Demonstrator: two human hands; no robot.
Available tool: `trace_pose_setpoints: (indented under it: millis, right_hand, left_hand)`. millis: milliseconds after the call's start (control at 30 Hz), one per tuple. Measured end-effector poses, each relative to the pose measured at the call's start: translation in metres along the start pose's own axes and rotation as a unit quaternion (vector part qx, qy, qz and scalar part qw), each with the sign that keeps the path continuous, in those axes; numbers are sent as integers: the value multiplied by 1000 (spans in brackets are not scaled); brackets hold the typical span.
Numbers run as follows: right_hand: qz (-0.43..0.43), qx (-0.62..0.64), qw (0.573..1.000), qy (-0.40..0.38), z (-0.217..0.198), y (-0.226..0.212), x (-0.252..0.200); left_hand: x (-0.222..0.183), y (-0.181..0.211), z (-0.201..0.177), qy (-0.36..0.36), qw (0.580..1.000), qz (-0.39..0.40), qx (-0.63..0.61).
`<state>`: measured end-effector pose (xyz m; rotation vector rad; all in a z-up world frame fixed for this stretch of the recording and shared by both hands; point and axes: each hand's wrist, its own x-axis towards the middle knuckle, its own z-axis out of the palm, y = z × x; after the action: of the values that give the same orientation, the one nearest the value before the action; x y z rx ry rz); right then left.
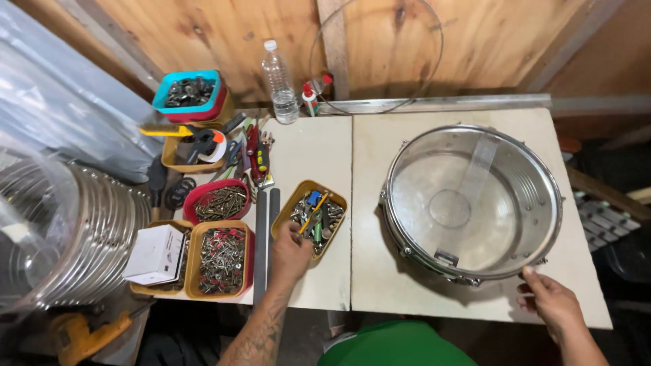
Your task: Assembling a snare drum by attaching the metal hoop to the shell using screws and a screwdriver
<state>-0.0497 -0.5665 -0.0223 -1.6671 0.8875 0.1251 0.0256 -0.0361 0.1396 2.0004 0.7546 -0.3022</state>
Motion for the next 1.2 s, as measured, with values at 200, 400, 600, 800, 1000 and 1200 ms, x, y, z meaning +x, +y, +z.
trace_pose_setpoints:
  millis: [200, 400, 600, 800, 1000, 1200]
  right_hand:
    - [3, -25, 999, -41, -8, -5, 12]
    - [24, -32, 998, -40, -6, -31, -9]
    - [24, -9, 999, -19, 1, -34, -20]
    - [6, 7, 1000, 25, 7, -14, -13]
    - [-3, -5, 997, 76, 15, -7, -17]
    - [31, -36, 990, 134, 31, -35, -50]
  left_hand:
    - [-11, -61, 33, -33, 992, 82, 90]
    - [21, -112, 31, -12, 960, 182, 213]
    - [50, -128, 60, 16, 965, 179, 193]
    - [81, -98, 55, 14, 974, 154, 165]
    - [75, 11, 22, -1, 996, 50, 76]
    - [143, 58, -1, 21, 1000, 12, 7]
